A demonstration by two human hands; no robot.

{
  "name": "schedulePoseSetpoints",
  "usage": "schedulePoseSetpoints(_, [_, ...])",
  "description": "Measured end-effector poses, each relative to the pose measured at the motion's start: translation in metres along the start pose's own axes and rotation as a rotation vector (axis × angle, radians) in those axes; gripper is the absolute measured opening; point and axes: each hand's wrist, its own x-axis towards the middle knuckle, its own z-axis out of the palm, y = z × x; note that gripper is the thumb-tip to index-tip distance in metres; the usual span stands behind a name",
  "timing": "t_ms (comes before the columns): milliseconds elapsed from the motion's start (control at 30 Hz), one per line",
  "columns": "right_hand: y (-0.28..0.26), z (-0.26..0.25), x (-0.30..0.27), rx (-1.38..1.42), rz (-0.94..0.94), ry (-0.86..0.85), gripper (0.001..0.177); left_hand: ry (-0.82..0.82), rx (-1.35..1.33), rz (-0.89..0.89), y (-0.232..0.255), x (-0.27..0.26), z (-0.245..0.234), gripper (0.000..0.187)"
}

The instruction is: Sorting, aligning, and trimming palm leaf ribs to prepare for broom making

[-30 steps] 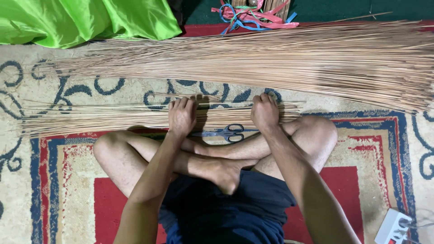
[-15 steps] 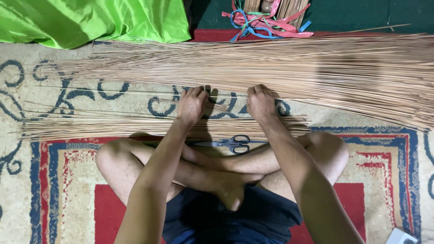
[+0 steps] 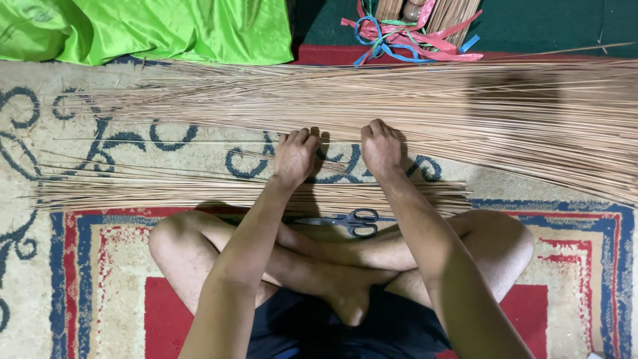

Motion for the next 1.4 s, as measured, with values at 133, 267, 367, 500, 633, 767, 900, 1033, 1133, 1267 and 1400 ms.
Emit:
schedulePoseSetpoints(133, [-0.005,-0.025,0.012,0.012,0.002,-0.066,0.023,0.035,0.023,0.005,0.004,0.002,-0.005,0.010])
schedulePoseSetpoints(267, [-0.004,-0.038,0.019,0.013,-0.009,-0.074,0.024,0.013,0.018,-0.007,0.002,0.003,-0.005,0.010])
schedulePoseSetpoints(367, [-0.001,-0.043,0.019,0.045,-0.025,-0.086,0.023,0.009,0.020,-0.010,0.002,0.006,-0.011,0.010])
schedulePoseSetpoints(500, [0.003,-0.079,0.031,0.118,-0.129,-0.096,0.018,0.076,-0.005,0.014,0.001,0.007,-0.016,0.009])
schedulePoseSetpoints(633, [0.014,-0.103,0.028,0.232,-0.198,-0.151,0.012,0.168,-0.032,0.082,0.011,0.016,-0.046,0.011])
schedulePoseSetpoints(767, [0.025,-0.104,0.005,0.216,-0.208,-0.195,0.014,0.161,-0.010,0.134,0.021,0.016,-0.052,0.010])
schedulePoseSetpoints(900, [0.032,-0.117,-0.008,0.206,-0.178,-0.242,0.013,0.055,-0.022,0.195,0.044,0.021,-0.086,0.019])
schedulePoseSetpoints(1033, [0.038,-0.154,-0.007,0.312,-0.145,-0.278,0.015,-0.053,-0.051,0.254,0.032,0.014,-0.051,0.027])
schedulePoseSetpoints(1133, [0.048,-0.173,-0.011,0.366,-0.178,-0.227,0.016,-0.086,-0.021,0.251,0.025,0.006,-0.086,0.018])
schedulePoseSetpoints(1267, [0.048,-0.164,-0.026,0.397,-0.180,-0.213,0.014,-0.100,0.041,0.252,0.035,0.001,-0.146,0.015])
schedulePoseSetpoints(1400, [0.019,-0.167,-0.015,0.452,-0.185,-0.276,0.014,-0.245,-0.019,0.208,0.078,0.008,-0.199,0.016])
